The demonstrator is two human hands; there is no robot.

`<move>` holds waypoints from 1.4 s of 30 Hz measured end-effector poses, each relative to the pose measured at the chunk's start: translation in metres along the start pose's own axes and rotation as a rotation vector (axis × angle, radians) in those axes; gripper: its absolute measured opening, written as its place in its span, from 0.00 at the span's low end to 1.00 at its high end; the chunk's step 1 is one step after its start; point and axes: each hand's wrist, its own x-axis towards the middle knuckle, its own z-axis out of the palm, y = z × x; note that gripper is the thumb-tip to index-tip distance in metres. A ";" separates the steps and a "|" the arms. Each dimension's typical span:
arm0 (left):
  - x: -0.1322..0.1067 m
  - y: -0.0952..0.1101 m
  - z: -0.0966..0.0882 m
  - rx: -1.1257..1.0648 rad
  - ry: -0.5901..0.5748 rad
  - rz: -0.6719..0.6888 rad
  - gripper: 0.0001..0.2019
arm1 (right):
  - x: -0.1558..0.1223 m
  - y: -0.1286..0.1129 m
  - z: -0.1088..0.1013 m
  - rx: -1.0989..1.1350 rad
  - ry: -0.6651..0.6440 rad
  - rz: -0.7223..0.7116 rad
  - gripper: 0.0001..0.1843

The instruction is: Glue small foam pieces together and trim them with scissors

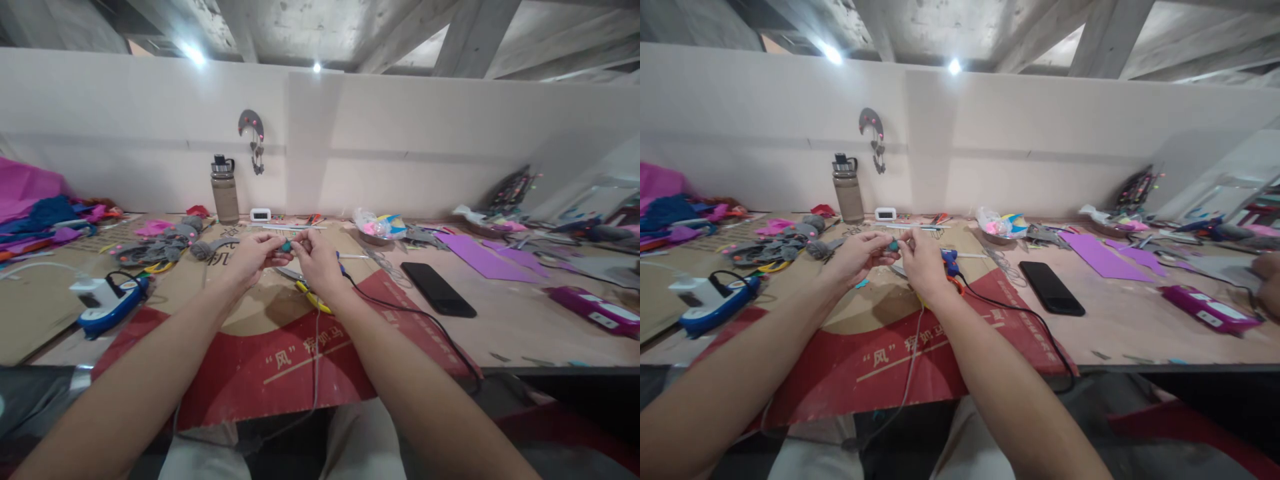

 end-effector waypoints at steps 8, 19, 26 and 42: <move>-0.002 0.002 0.001 -0.058 -0.046 0.007 0.07 | 0.001 0.000 0.000 0.006 0.019 0.012 0.07; -0.003 0.004 0.005 -0.022 -0.114 0.020 0.07 | 0.003 -0.001 0.000 -0.088 0.074 0.058 0.07; -0.004 0.002 0.007 0.031 -0.008 0.016 0.07 | 0.003 -0.006 0.000 -0.145 0.071 0.075 0.06; -0.005 0.001 0.010 0.130 0.023 0.073 0.08 | 0.003 -0.008 0.004 0.046 0.079 0.193 0.06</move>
